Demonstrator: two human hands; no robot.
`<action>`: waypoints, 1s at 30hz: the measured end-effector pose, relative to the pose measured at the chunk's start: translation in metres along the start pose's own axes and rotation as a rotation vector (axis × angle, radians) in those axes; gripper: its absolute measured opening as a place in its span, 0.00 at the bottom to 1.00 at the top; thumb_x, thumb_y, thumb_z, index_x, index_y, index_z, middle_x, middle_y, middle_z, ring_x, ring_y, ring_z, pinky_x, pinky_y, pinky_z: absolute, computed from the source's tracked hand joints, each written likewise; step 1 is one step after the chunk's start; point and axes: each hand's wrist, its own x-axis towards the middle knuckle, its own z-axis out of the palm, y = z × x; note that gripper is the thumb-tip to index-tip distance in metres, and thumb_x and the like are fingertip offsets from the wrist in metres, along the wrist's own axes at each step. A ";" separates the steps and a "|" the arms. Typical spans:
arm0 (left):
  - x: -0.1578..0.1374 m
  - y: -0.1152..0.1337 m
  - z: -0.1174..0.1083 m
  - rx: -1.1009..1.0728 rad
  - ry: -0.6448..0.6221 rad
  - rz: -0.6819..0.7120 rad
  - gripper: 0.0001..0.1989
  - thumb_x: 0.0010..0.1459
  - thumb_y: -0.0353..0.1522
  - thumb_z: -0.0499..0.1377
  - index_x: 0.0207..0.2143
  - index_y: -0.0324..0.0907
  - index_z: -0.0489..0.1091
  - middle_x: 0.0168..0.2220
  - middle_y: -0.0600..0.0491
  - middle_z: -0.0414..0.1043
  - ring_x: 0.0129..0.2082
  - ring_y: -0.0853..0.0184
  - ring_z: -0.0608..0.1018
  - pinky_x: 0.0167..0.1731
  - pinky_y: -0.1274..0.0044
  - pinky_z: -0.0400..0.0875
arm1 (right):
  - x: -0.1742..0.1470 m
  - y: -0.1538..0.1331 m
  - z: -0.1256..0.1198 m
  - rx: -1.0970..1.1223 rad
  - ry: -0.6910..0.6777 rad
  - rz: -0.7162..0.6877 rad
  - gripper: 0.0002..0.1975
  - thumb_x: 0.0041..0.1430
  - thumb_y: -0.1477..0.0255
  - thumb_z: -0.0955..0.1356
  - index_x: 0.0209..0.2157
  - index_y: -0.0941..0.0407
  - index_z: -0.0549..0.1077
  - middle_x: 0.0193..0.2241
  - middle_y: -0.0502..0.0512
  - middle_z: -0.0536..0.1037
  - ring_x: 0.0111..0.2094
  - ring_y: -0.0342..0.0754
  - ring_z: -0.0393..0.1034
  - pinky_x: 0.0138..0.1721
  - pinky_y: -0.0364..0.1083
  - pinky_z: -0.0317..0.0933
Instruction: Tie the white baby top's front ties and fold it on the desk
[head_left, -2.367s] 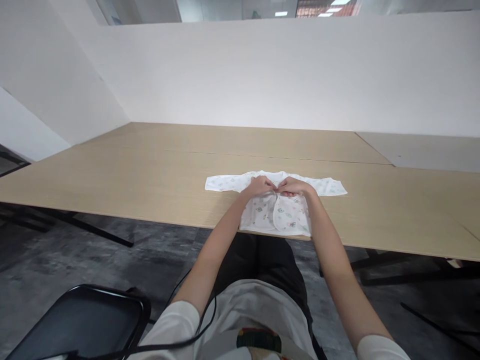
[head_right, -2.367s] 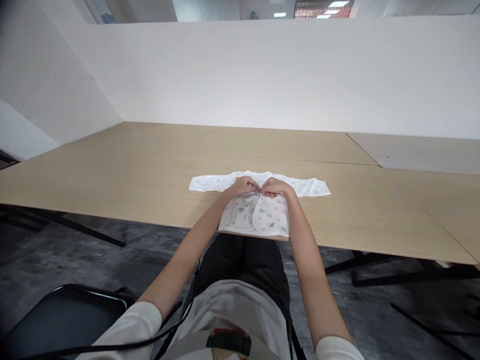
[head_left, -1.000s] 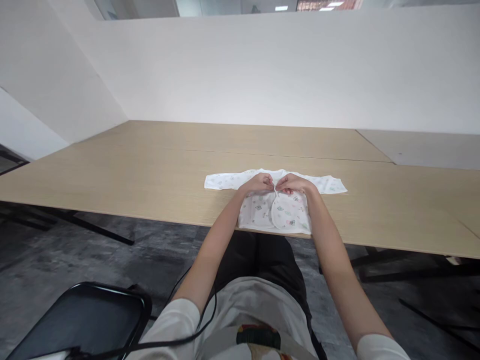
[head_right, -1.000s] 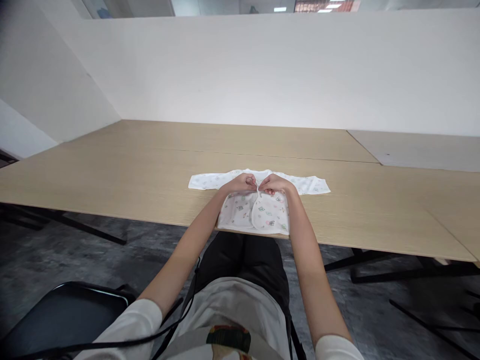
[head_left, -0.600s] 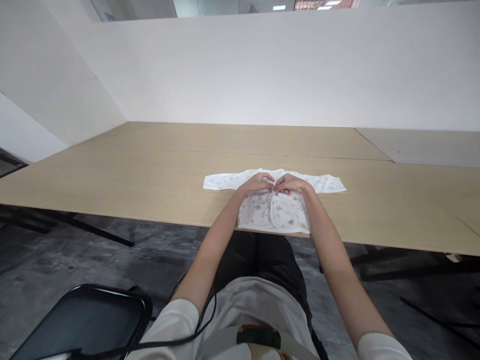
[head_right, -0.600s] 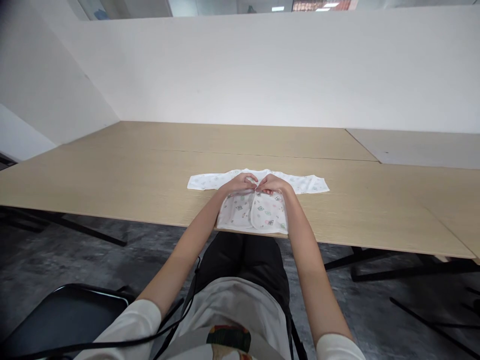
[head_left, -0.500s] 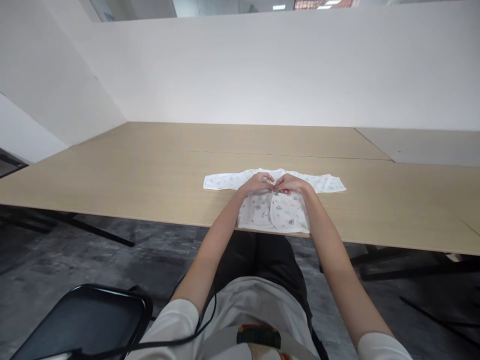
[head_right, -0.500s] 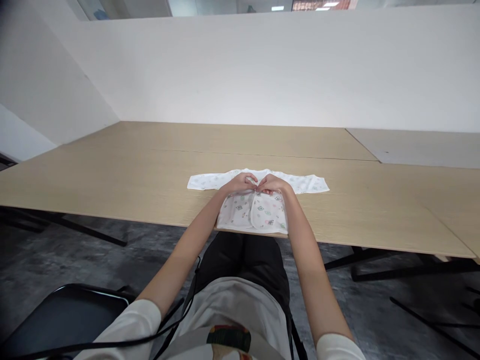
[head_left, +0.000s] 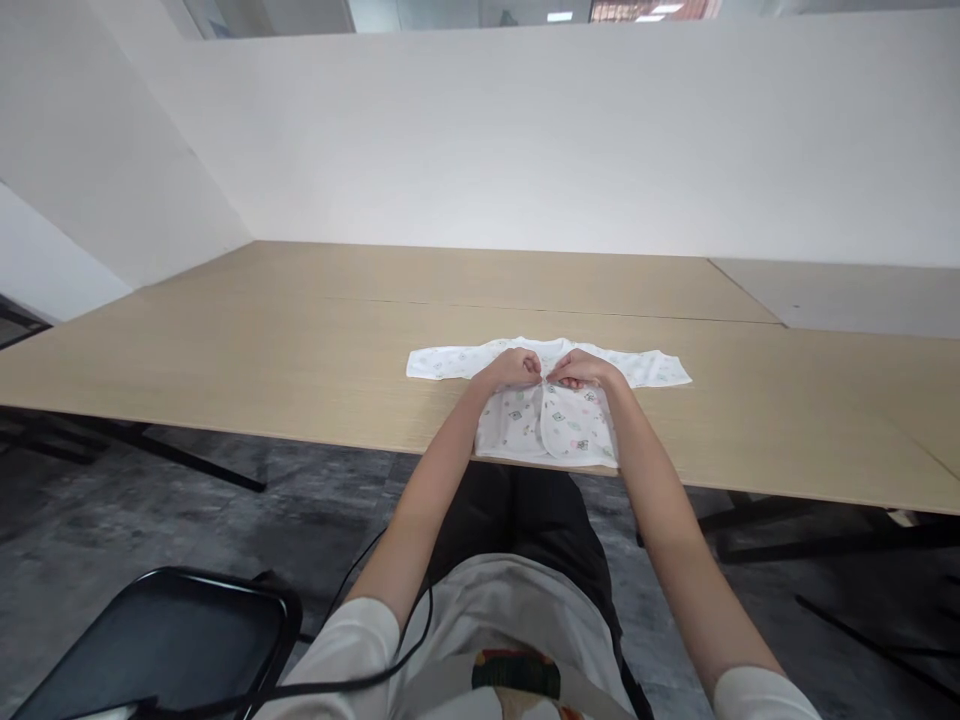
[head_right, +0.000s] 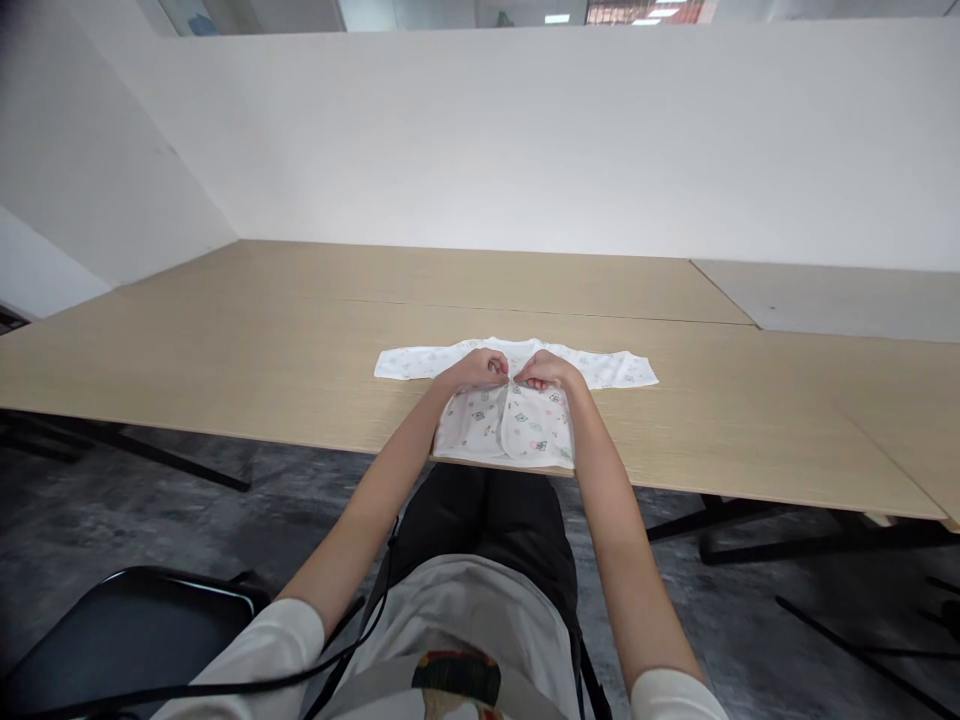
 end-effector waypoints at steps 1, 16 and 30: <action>-0.001 0.001 -0.002 0.058 -0.008 0.004 0.09 0.43 0.31 0.60 0.30 0.39 0.74 0.30 0.53 0.74 0.29 0.69 0.73 0.30 0.79 0.65 | 0.001 0.001 0.000 -0.030 0.011 0.005 0.17 0.44 0.65 0.73 0.13 0.57 0.64 0.11 0.47 0.65 0.13 0.38 0.56 0.15 0.40 0.52; -0.003 0.006 0.002 0.006 -0.353 0.178 0.17 0.44 0.42 0.65 0.31 0.38 0.79 0.23 0.54 0.73 0.23 0.74 0.68 0.25 0.81 0.59 | -0.029 -0.022 -0.003 -0.045 -0.414 -0.037 0.18 0.42 0.58 0.75 0.22 0.60 0.74 0.11 0.46 0.65 0.12 0.36 0.55 0.12 0.38 0.48; 0.002 0.002 0.008 -0.053 -0.438 0.203 0.10 0.46 0.34 0.63 0.32 0.41 0.79 0.28 0.54 0.76 0.26 0.73 0.72 0.29 0.80 0.62 | -0.029 -0.025 0.001 -0.152 -0.404 0.020 0.19 0.41 0.58 0.75 0.20 0.60 0.72 0.11 0.46 0.65 0.12 0.36 0.54 0.13 0.38 0.47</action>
